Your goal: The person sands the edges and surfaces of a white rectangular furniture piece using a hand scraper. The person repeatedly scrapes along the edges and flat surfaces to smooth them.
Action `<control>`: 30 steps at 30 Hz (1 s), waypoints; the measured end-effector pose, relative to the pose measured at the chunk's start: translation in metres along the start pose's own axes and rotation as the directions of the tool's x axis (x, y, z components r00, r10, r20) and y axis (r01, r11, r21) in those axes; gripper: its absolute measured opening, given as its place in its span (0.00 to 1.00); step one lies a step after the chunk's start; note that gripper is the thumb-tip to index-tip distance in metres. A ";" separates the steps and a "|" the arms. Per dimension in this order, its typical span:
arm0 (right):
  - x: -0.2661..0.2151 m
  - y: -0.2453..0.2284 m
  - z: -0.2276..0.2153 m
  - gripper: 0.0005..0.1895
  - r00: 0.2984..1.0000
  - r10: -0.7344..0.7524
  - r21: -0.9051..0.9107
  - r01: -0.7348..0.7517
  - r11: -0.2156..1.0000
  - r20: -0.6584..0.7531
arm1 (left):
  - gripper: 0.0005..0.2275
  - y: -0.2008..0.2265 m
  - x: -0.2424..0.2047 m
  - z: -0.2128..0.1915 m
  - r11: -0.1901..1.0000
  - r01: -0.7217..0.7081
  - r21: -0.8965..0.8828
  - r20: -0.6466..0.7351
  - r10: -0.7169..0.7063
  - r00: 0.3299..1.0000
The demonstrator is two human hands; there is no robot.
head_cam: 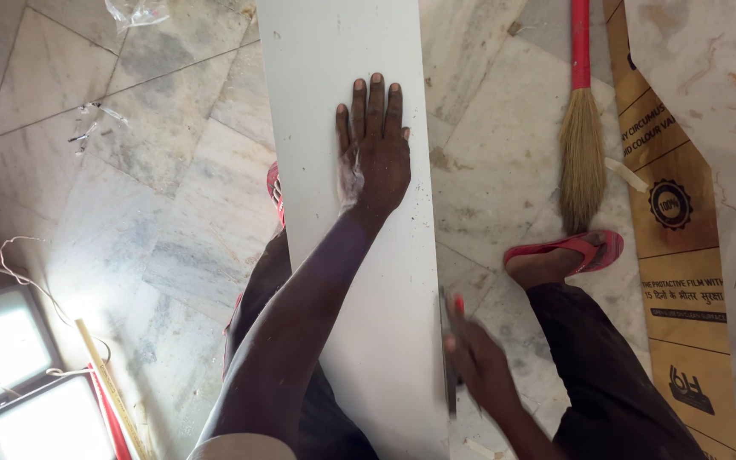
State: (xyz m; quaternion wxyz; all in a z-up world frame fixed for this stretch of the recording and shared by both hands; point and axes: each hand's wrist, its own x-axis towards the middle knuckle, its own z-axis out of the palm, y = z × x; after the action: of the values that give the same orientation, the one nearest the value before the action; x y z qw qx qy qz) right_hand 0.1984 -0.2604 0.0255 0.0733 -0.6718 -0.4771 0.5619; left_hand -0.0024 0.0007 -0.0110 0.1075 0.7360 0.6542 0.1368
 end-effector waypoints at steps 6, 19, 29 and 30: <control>0.045 -0.017 -0.011 0.30 0.968 -0.221 0.049 0.228 0.972 -0.118 | 0.27 0.004 0.001 -0.005 1.000 0.018 -0.015 0.017 -0.018 1.000; 0.188 -0.112 -0.070 0.29 0.816 -0.538 0.020 0.554 0.832 -0.211 | 0.28 0.000 -0.001 0.003 1.000 0.017 0.024 -0.008 -0.017 1.000; -0.026 -0.012 -0.005 0.29 0.977 -0.210 0.062 0.211 0.975 -0.025 | 0.29 -0.007 -0.001 0.005 0.985 -0.018 0.169 0.043 0.011 0.999; -0.008 -0.020 -0.009 0.29 0.971 -0.238 0.050 0.239 0.970 -0.032 | 0.28 -0.004 -0.001 0.001 0.988 -0.016 0.151 0.041 0.010 0.999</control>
State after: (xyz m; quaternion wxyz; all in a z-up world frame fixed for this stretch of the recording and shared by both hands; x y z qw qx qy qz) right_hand 0.1955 -0.2515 0.0463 0.1644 -0.6147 -0.5381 0.5528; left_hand -0.0063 -0.0001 -0.0137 0.0637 0.7489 0.6556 0.0726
